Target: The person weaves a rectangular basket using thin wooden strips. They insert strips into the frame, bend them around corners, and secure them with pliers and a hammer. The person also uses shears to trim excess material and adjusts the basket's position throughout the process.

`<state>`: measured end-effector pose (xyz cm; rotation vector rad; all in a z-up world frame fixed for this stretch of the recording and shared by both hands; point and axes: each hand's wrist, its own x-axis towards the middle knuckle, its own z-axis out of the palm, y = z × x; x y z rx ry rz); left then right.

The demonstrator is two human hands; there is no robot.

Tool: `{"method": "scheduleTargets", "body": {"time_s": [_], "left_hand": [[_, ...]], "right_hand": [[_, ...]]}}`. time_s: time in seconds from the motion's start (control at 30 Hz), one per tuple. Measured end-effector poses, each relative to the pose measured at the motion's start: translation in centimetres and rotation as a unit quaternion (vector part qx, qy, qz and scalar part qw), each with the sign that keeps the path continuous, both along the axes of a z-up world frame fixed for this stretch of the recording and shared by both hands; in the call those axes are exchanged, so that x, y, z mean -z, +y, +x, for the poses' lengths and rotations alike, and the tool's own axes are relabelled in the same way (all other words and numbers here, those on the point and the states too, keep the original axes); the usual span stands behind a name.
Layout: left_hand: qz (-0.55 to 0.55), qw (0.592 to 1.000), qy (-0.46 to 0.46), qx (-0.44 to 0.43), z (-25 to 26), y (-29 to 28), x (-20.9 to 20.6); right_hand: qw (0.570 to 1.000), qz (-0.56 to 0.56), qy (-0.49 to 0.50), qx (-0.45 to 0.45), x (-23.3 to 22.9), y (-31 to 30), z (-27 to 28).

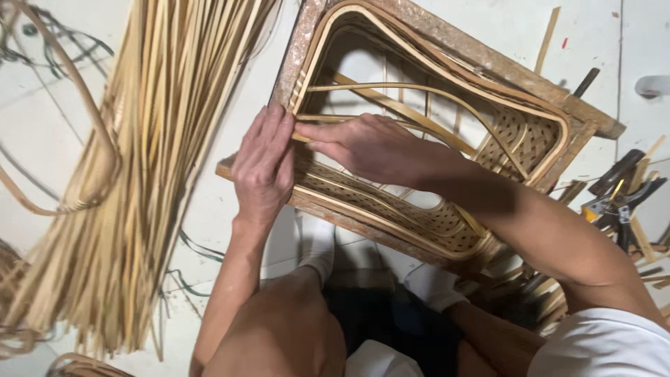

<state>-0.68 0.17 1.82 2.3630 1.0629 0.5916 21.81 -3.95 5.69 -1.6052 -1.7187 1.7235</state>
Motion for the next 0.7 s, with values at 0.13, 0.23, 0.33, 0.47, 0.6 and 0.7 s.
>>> {"method": "scheduleTargets", "body": {"time_s": [0.13,0.23,0.33,0.47,0.6,0.7], "left_hand": [[-0.008,0.999,0.025,0.027,0.2,0.4,-0.3],[-0.01,0.999,0.023,0.036,0.3,0.3,-1.0],[0.0,0.999,0.022,0.043,0.8,0.7,-1.1],[-0.005,0.999,0.012,0.039,0.2,0.3,-0.7],[-0.008,0.998,-0.055,0.023,0.6,0.1,-0.5],[-0.065,0.995,-0.078,-0.02,0.8,-0.4,-0.8]], "right_hand": [[0.995,0.083,0.042,0.031,0.6,-0.1,0.1],[1.0,-0.004,-0.02,-0.012,0.8,0.5,0.7],[0.999,0.031,-0.012,0.004,0.7,0.9,0.5],[0.992,0.105,-0.073,-0.002,3.0,-0.3,0.0],[0.866,0.443,-0.231,-0.018,5.0,-3.1,-0.3],[0.819,0.535,-0.205,-0.021,3.7,-4.4,2.3]]}}
